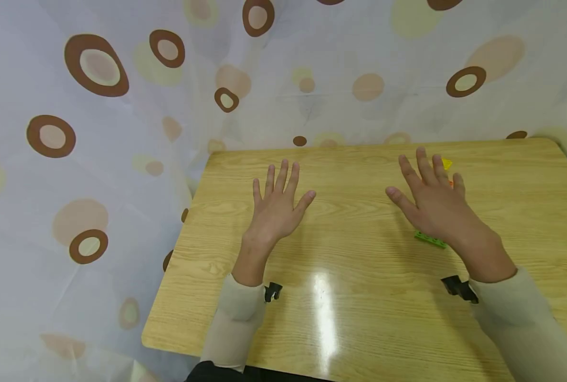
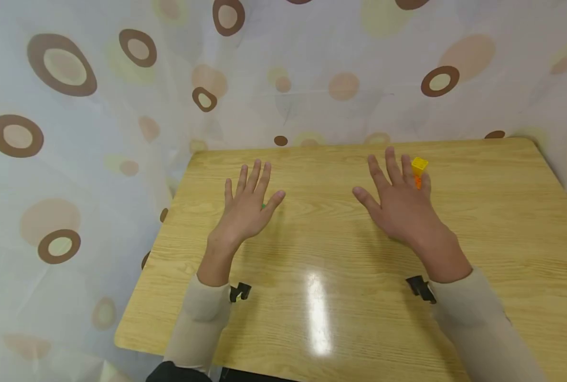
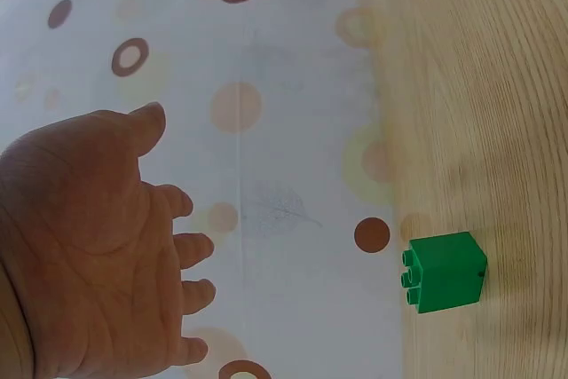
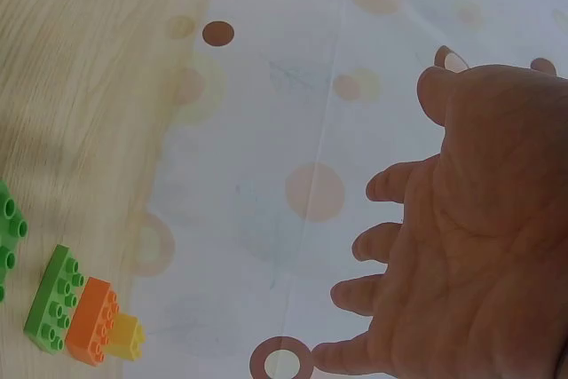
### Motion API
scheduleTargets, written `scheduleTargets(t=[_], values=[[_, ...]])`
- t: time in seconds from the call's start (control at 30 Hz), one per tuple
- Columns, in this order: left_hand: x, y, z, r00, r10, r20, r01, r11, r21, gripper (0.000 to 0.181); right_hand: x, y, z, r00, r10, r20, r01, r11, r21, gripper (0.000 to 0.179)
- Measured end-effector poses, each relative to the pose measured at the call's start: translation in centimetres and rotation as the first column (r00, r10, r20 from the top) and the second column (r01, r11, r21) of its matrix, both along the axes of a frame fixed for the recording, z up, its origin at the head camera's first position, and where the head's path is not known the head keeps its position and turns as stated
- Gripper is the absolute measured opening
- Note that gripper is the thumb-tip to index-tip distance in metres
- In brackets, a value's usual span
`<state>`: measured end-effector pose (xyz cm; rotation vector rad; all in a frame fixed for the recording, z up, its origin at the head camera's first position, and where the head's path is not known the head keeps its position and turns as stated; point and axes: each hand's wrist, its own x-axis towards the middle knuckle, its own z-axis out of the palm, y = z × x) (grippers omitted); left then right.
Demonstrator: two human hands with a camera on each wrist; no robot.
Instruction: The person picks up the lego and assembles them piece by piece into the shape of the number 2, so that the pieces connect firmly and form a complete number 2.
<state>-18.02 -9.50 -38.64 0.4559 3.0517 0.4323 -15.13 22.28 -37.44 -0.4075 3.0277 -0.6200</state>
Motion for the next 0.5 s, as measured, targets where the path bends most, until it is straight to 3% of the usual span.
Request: scheduleTargets(t=[0.3,0.4,0.5], values=[[-0.1,-0.2,-0.3,1.0,0.001,-0.011,-0.001,1.0,0.012,0.076,0.0,0.2,-0.3,1.0,-0.004,-0.007,0.004,1.0,-0.022,0.075],[0.0,-0.6,-0.8,1.0,0.005,0.004,-0.005,0.997,0.073,0.075,0.2,0.8,-1.1,0.999,0.008,-0.031,-0.009,0.999,-0.048,0.076],[-0.1,-1.5,-2.1,1.0,0.02,0.019,-0.023,0.989,0.149,0.078,0.5,2.0,-2.4,0.999,0.002,-0.043,-0.005,0.997,-0.081,0.079]])
